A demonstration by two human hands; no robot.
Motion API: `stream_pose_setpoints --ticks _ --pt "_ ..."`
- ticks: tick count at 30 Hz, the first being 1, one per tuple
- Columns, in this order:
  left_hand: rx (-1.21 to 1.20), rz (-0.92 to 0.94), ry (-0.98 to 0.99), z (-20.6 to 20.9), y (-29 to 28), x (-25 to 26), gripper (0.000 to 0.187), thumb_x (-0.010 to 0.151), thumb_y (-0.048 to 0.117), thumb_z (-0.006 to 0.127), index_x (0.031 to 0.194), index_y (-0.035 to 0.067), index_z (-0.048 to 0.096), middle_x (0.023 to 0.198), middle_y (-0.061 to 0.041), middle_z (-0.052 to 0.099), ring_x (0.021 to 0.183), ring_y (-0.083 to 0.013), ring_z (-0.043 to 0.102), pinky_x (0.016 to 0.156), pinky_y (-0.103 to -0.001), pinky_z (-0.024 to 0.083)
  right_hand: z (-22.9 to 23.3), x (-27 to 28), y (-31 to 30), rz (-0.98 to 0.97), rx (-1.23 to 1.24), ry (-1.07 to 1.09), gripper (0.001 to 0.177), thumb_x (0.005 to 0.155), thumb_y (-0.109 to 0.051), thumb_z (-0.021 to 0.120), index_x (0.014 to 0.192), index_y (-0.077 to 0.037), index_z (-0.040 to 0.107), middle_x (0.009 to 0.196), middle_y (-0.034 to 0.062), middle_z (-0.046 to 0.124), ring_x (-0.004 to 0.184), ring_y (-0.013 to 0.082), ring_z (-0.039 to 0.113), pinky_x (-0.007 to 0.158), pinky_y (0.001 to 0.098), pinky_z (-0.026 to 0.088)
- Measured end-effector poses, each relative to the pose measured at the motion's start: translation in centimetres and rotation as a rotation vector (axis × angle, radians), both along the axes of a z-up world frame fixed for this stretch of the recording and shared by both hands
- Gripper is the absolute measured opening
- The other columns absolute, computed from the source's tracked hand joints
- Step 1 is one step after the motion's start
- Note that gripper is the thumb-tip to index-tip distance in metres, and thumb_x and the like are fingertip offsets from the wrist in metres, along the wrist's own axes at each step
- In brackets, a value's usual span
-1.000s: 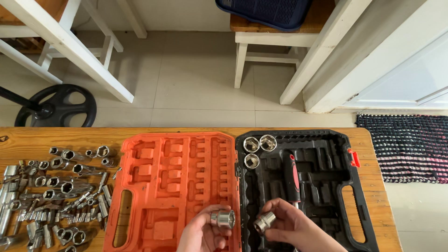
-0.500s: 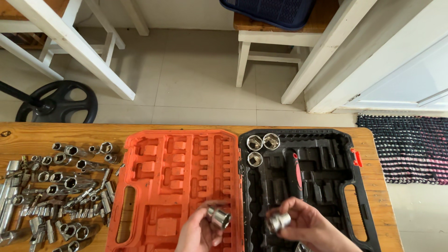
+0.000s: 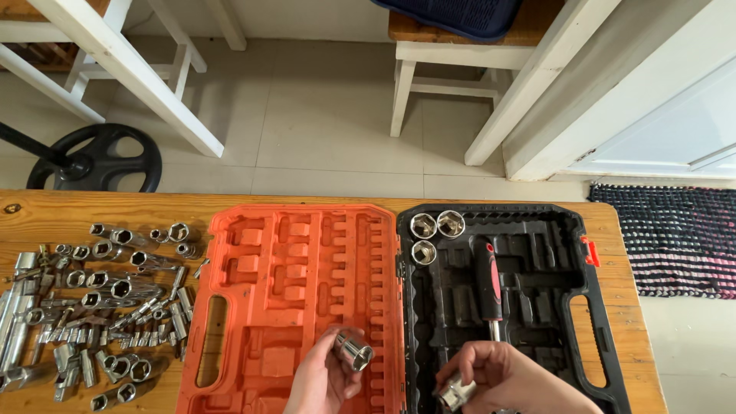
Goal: The person sorts and places socket wrenches and a ratchet into a red and black toolbox on a wooden table. They pick up individual sockets from a pile, inspect them, and place them into designated slots in the toolbox, gradually organizing the tools.
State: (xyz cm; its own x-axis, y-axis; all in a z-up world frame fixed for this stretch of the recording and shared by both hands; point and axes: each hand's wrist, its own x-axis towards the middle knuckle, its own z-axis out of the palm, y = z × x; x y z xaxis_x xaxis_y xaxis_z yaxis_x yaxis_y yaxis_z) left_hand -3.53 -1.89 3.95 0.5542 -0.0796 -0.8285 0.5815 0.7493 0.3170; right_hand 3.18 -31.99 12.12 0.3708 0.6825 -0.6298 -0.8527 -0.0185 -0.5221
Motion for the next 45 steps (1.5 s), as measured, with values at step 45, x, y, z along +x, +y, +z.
stream_pose_setpoints --ticks 45 --pt "0.125 -0.008 -0.096 4.4 0.6 -1.5 0.054 0.104 0.041 0.039 0.126 0.001 0.068 0.077 -0.011 0.066 0.051 -0.0148 0.049 0.046 -0.032 0.04 4.9 -1.9 6.5 0.516 -0.735 -1.009 0.038 0.071 -0.005 0.083 0.106 -0.013 0.068 0.103 0.0002 0.066 0.094 0.0238 0.07 0.081 0.0364 0.058"
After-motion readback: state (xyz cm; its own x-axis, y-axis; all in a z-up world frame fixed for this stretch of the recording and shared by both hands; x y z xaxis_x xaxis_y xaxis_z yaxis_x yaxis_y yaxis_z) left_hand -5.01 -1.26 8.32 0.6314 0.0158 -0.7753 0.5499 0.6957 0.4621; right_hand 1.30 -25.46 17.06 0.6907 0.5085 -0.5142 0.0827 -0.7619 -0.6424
